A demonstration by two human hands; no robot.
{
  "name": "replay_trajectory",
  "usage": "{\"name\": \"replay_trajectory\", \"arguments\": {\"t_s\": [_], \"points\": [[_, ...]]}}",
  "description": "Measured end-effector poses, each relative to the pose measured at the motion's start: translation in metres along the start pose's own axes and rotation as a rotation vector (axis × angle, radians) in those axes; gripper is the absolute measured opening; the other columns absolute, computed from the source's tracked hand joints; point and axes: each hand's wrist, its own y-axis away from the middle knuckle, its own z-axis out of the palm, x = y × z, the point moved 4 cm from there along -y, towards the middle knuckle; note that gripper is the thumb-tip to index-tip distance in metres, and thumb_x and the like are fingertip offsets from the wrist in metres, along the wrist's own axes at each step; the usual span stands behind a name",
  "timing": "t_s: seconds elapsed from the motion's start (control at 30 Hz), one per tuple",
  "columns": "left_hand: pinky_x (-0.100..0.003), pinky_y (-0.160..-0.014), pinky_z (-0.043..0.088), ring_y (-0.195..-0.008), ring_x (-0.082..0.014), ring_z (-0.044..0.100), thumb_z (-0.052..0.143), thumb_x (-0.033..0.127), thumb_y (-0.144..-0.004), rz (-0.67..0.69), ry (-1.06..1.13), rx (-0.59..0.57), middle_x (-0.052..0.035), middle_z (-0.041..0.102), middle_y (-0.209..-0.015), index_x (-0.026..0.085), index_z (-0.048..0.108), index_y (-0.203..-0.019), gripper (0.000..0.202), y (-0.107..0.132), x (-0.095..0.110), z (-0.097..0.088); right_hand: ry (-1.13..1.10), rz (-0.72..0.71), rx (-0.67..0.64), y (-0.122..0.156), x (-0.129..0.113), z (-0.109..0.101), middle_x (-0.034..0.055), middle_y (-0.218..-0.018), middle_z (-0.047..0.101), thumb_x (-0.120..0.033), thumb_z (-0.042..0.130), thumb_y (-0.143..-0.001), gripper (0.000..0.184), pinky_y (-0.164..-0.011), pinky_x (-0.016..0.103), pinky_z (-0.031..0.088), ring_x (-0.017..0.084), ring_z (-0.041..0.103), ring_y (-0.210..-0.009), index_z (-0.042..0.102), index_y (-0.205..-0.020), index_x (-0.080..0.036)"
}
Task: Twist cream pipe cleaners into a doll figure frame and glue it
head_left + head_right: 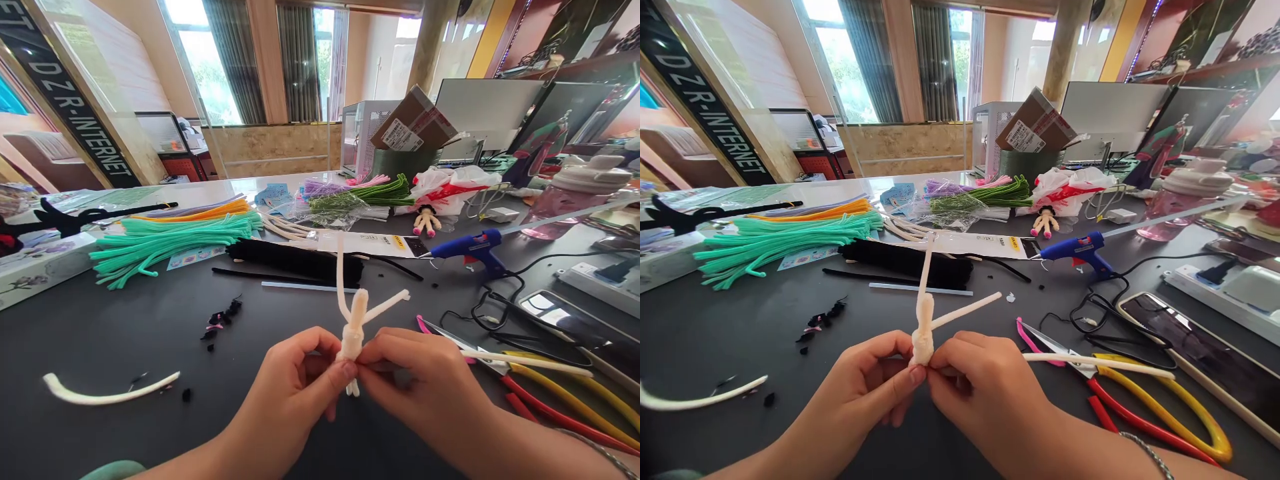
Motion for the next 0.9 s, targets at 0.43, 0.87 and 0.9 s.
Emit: {"name": "replay_trajectory", "arguments": {"t_s": [0.43, 0.87, 0.9], "points": [[-0.022, -0.05, 0.034, -0.049, -0.0094, 0.043, 0.058, 0.039, -0.08, 0.033, -0.109, -0.002, 0.0045, 0.048, -0.055, 0.016, 0.056, -0.075, 0.024, 0.0013, 0.0005, 0.0004, -0.033, -0.034, 0.013, -0.0016, -0.004, -0.0017, -0.0027, -0.05, 0.057, -0.009, 0.053, -0.076, 0.019, -0.044, 0.015, 0.038, 0.007, 0.05, -0.044, 0.063, -0.062, -0.018], [-0.02, -0.043, 0.03, -0.044, -0.0062, 0.041, 0.058, 0.035, -0.078, 0.0, 0.02, -0.048, 0.0042, 0.048, -0.057, 0.015, 0.051, -0.066, 0.024, -0.0024, 0.0052, 0.0008, -0.2, 0.167, -0.021, -0.0088, 0.0037, -0.0082, -0.0013, -0.054, 0.064, -0.021, 0.056, -0.076, 0.014, -0.045, 0.018, 0.044, 0.01, 0.055, -0.046, 0.068, -0.069, -0.02], [-0.019, -0.043, 0.029, -0.044, -0.006, 0.041, 0.059, 0.035, -0.077, 0.0, 0.041, -0.053, 0.0041, 0.048, -0.056, 0.015, 0.052, -0.066, 0.024, -0.0026, 0.0055, 0.0006, -0.234, 0.192, -0.016, -0.0091, 0.005, -0.008, -0.0014, -0.055, 0.064, -0.021, 0.057, -0.075, 0.012, -0.045, 0.019, 0.044, 0.01, 0.055, -0.047, 0.068, -0.07, -0.02]]}}
